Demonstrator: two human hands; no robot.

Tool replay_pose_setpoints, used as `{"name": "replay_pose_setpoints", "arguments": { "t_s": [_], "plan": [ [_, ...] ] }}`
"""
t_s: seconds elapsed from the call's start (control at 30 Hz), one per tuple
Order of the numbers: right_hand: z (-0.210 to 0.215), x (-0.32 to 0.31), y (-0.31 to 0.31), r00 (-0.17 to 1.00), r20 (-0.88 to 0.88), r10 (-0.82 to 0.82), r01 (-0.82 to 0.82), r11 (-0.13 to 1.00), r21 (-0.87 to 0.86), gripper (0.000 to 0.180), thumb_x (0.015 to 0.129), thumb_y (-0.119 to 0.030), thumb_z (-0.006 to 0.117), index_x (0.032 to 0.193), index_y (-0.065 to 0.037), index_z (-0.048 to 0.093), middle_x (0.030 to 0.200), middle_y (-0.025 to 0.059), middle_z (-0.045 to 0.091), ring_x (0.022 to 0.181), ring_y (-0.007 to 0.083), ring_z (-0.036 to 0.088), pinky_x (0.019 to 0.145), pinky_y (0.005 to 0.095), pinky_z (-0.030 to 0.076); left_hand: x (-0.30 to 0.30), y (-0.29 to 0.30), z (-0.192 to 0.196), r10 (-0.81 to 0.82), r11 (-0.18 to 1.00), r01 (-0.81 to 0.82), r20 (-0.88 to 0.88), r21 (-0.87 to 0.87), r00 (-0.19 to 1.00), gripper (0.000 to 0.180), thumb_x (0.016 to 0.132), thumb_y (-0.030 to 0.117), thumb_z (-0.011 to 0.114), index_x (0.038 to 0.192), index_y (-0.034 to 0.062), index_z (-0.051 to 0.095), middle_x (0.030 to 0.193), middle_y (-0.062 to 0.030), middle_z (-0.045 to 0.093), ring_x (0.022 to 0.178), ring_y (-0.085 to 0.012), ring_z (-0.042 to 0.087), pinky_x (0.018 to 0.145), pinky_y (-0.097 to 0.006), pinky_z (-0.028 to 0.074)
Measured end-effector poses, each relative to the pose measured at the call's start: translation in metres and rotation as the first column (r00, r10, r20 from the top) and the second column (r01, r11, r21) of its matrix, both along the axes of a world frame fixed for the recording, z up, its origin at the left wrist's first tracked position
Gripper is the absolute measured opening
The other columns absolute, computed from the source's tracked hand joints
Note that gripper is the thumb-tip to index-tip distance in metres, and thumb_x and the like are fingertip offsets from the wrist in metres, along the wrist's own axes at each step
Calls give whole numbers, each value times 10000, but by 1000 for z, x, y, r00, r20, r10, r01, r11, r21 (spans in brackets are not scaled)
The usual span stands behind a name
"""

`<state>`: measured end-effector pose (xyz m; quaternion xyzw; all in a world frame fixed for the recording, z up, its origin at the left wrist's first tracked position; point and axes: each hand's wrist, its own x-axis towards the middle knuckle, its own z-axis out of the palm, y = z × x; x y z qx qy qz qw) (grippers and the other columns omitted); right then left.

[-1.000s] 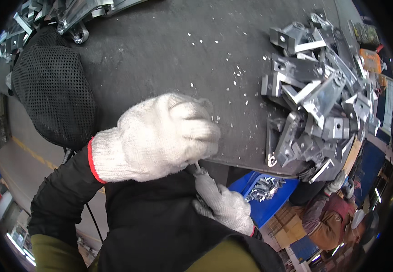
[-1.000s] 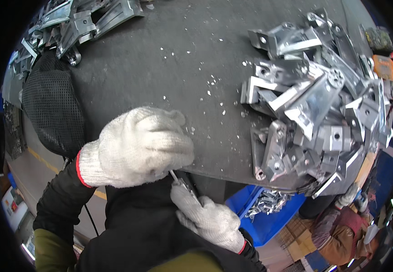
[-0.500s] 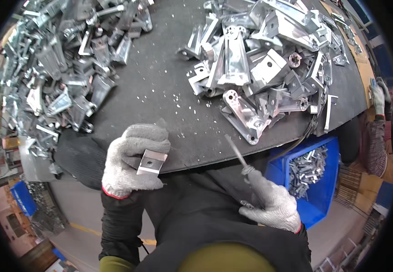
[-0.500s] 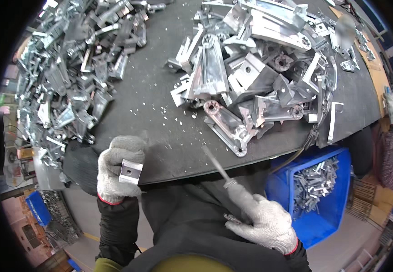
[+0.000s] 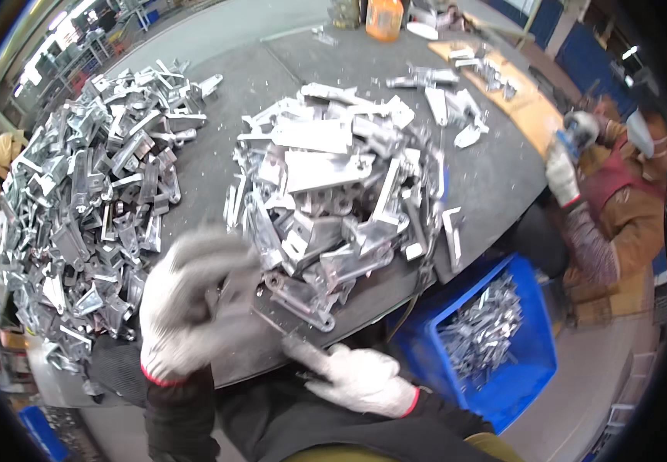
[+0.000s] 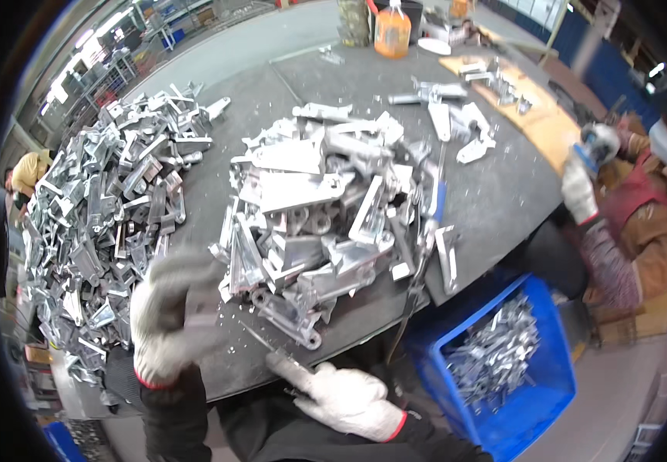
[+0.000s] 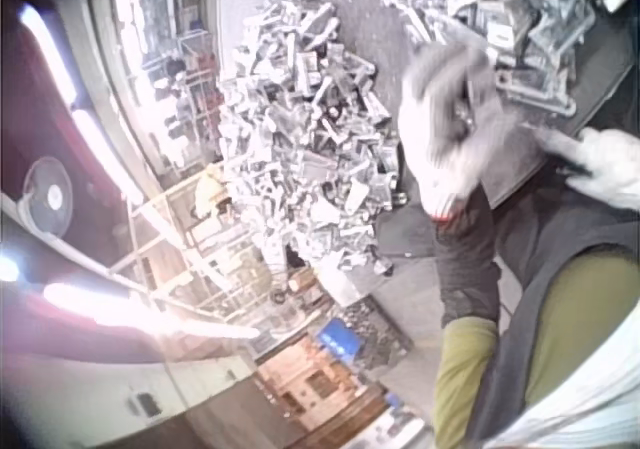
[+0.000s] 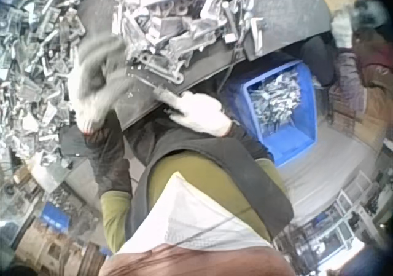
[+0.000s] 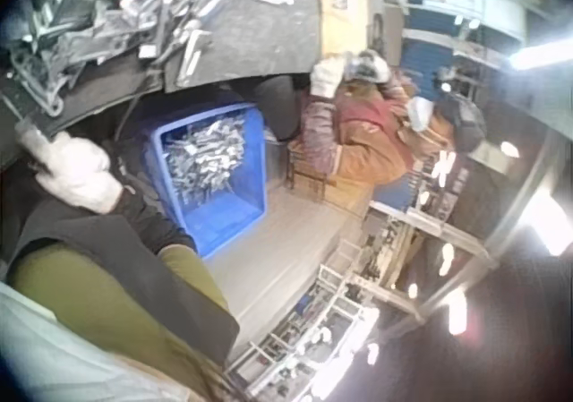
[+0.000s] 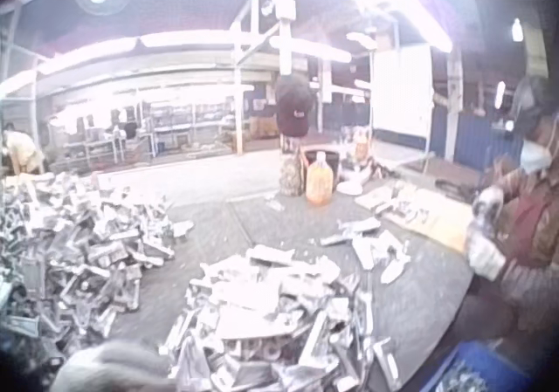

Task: The person picks metal parts from a pile on a workbench, deburrs them with a handheld pneumatic tool, and stacks the finished parts into another pile.

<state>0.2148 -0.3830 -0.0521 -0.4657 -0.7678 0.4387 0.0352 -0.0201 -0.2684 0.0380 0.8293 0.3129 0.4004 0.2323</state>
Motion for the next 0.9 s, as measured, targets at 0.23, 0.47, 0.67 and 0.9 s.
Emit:
{"name": "replay_pose_setpoints", "arguments": {
  "t_s": [0.23,0.47,0.67,0.9],
  "plan": [
    [21,-22,-7,979,167,-117,120,993,-7,884,911,-469,752,1666,-325,316,1032,252,726,884,441,747,772,520,599,150,142,23,237,938,-154,-251,310,939,339,817,264,782,1104,84,778,1175,-125,737,1091,-328,710,976,-465,559],
    [4,-16,-5,955,227,-189,196,981,-7,910,872,-453,795,1654,-268,368,1109,252,726,950,445,745,826,506,603,125,125,-9,360,841,-337,27,423,933,146,868,160,645,965,79,718,958,-116,690,960,-320,687,874,-465,541],
    [4,-8,0,991,61,-118,120,992,-40,864,889,-354,800,1643,-217,401,1100,237,734,963,406,758,834,466,611,-87,76,-53,589,729,-530,-792,434,161,260,871,122,661,1117,128,747,1242,-114,685,1189,-344,641,968,-462,563],
    [2,-14,8,963,253,-92,126,985,-122,816,894,-429,771,1614,-254,430,1037,215,727,918,413,748,783,495,606,-79,27,-77,392,871,-379,-908,314,149,185,884,254,722,969,108,798,961,-128,748,1111,-313,680,1131,-529,457]
  ]
}}
